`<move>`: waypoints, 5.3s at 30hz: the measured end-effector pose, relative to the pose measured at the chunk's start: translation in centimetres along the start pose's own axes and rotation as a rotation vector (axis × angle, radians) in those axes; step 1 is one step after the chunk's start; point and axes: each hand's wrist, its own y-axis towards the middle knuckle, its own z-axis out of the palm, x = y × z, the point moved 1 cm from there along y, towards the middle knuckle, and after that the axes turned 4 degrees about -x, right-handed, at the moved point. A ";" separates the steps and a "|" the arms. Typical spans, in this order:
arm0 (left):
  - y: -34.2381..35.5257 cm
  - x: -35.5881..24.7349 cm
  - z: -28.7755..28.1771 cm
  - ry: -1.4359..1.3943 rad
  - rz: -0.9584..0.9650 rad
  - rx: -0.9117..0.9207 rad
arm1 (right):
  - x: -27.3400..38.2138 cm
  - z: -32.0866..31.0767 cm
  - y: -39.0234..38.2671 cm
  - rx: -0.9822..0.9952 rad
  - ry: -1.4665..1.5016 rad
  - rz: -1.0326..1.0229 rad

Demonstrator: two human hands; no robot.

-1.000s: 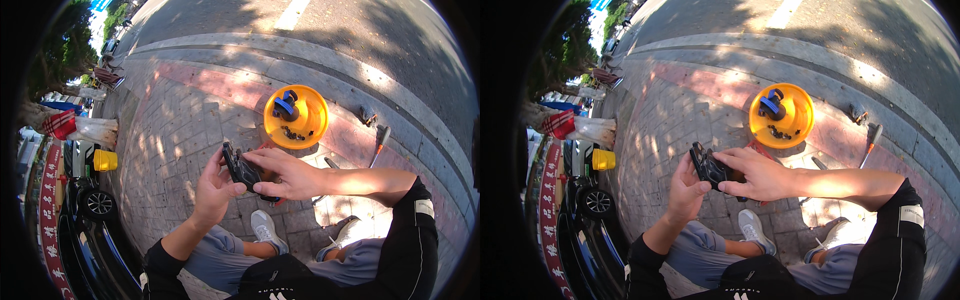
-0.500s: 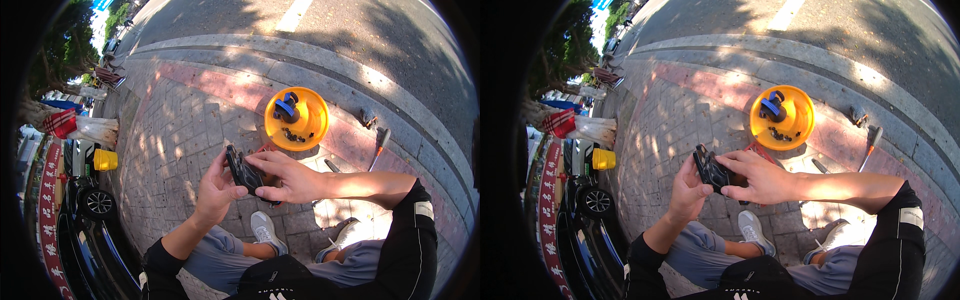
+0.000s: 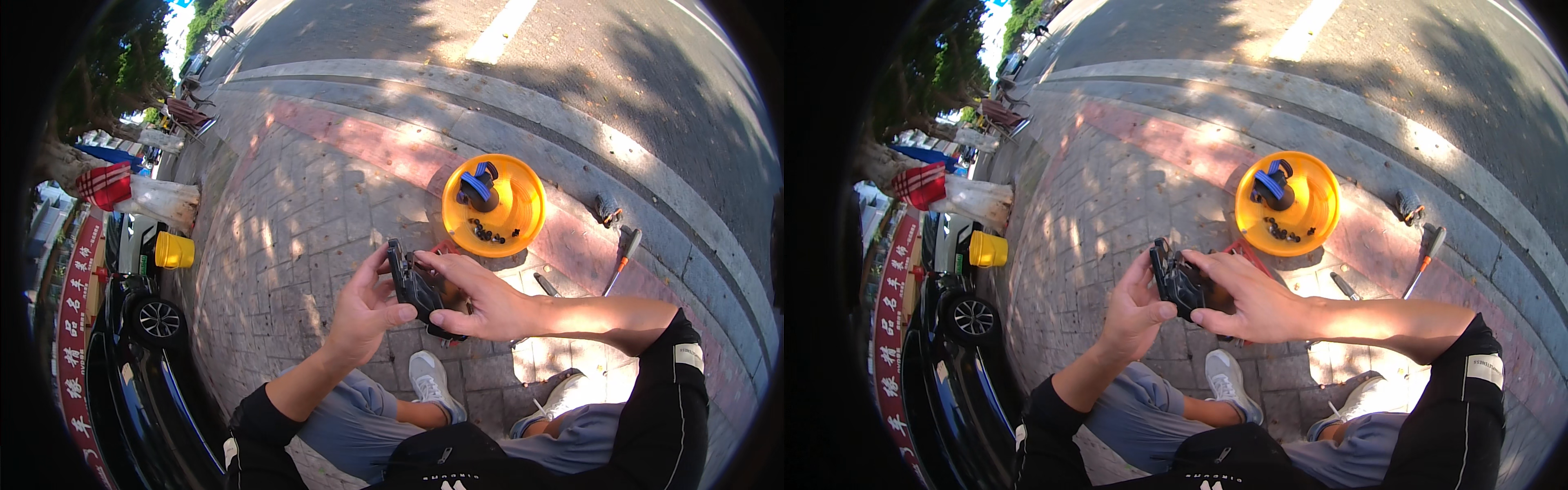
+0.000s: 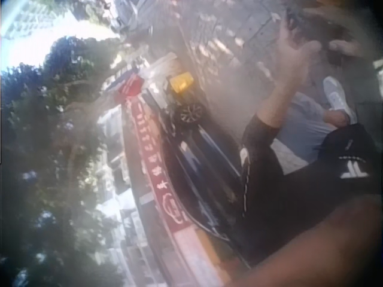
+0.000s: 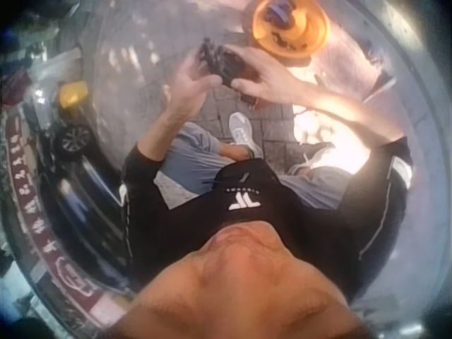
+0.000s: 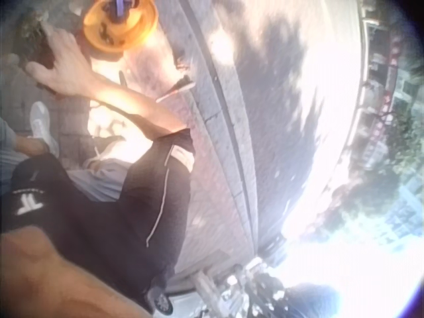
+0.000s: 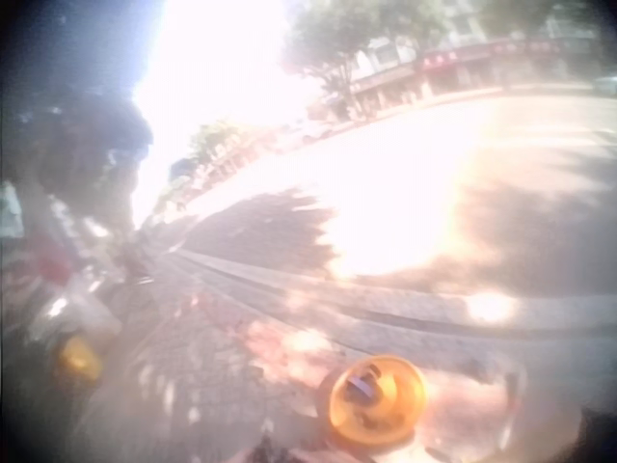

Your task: The person sits on a sidewalk and disassembles a small black electronic device. They separate the casing, inspect the internal components, and use a screwdriver to adjust parts before reassembling the device.

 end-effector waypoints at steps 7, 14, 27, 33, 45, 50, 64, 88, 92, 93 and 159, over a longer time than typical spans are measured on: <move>0.1 0.1 -0.2 0.019 -0.022 0.015 | 0.2 -0.1 0.4 -0.018 0.029 -0.051; 0.0 0.3 -0.3 0.034 -0.050 0.044 | 0.1 0.1 0.1 0.019 0.103 -0.019; 0.2 0.8 -1.1 0.057 -0.110 0.104 | 0.2 0.5 -0.3 0.044 0.153 0.050; 0.5 0.9 -1.1 0.048 -0.105 0.101 | 0.0 0.4 -0.3 0.017 0.186 0.055; 0.8 0.3 -0.4 0.014 -0.115 0.075 | -0.5 -0.3 0.0 -0.009 0.091 -0.019; 0.7 0.2 -0.3 0.033 -0.122 0.061 | -0.5 -0.2 0.0 0.001 0.109 0.035; 0.8 0.0 -0.5 0.032 -0.145 0.060 | -1.0 -0.4 0.1 -0.003 0.047 -0.030; 0.7 0.9 -0.7 0.038 -0.211 0.028 | -1.0 0.2 -0.2 0.045 0.201 0.093; 0.7 0.9 -0.8 0.016 -0.209 0.025 | -1.5 0.4 0.0 0.033 0.177 0.028; 0.8 0.9 -0.9 0.035 -0.205 0.030 | -1.6 0.4 0.0 0.022 0.157 0.012; 2.1 6.5 2.0 0.091 -0.567 -0.062 | -8.1 2.2 -7.0 -0.205 1.343 0.707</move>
